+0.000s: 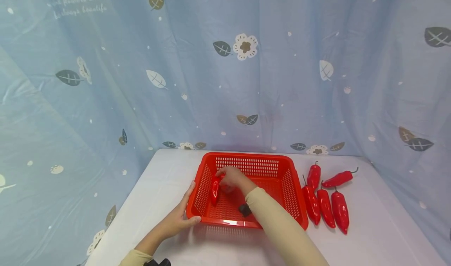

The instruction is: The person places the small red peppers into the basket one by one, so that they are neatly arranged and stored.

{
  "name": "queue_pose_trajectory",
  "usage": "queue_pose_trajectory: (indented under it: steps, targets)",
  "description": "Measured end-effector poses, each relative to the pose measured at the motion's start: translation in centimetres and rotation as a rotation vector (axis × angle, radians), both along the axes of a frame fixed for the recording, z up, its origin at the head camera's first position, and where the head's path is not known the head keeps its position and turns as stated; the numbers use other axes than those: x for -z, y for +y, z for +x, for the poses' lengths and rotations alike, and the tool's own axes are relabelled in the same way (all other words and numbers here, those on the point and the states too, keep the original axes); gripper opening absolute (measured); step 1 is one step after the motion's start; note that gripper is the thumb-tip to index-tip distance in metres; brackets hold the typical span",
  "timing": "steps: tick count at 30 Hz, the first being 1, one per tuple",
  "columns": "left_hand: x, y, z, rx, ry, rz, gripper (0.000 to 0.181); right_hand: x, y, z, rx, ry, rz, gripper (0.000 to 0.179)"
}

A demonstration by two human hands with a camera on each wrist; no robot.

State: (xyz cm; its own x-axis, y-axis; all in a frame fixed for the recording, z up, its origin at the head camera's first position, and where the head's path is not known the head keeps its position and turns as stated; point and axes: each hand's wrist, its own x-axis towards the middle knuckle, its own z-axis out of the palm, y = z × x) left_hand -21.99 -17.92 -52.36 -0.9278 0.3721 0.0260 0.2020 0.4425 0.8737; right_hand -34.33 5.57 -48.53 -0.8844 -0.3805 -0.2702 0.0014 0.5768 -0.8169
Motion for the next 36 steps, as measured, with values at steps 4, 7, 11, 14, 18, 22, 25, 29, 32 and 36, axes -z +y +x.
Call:
queue_pose_trajectory:
  steps: [4, 7, 11, 14, 18, 22, 25, 29, 32, 36]
  targets:
    - [-0.1, 0.0, 0.0, 0.006, -0.003, 0.011, 0.111, 0.1, 0.3, -0.2, -0.005, 0.014, -0.004, 0.039]
    - [-0.2, 0.0, 0.0, 0.008, -0.002, 0.017, 0.111, 0.2, 0.7, -0.3, -0.011, 0.023, -0.018, 0.039]
    - [-0.2, 0.0, 0.0, 0.007, 0.001, 0.017, 0.111, 0.4, 1.2, -0.4, -0.015, 0.04, -0.046, 0.037]
    - [-0.1, 0.0, 0.0, 0.008, 0.003, 0.021, 0.111, 0.5, 1.6, -0.5, -0.016, 0.068, -0.05, 0.035]
    - [0.0, 0.0, 0.0, 0.009, -0.003, 0.029, 0.112, 0.4, 1.9, -0.6, -0.021, 0.089, -0.046, 0.032]
    - [-0.1, 0.0, 0.0, 0.005, -0.006, 0.036, 0.111, 0.3, 2.2, -0.5, -0.031, 0.097, -0.047, 0.031]
    - [-0.2, 0.0, 0.1, 0.003, -0.006, 0.037, 0.111, 0.1, 2.5, -0.4, -0.035, 0.104, -0.032, 0.031]
    - [-0.3, 0.1, 0.1, 0.003, -0.013, 0.041, 0.112, -0.1, 3.0, -0.2, -0.03, 0.102, -0.019, 0.031]
    - [-0.2, 0.1, 0.1, 0.002, -0.018, 0.044, 0.112, -0.4, 3.4, -0.1, -0.028, 0.1, -0.02, 0.032]
    - [-0.1, 0.0, 0.1, -0.004, -0.014, 0.042, 0.112, -0.7, 4.1, 0.0, -0.028, 0.1, -0.011, 0.033]
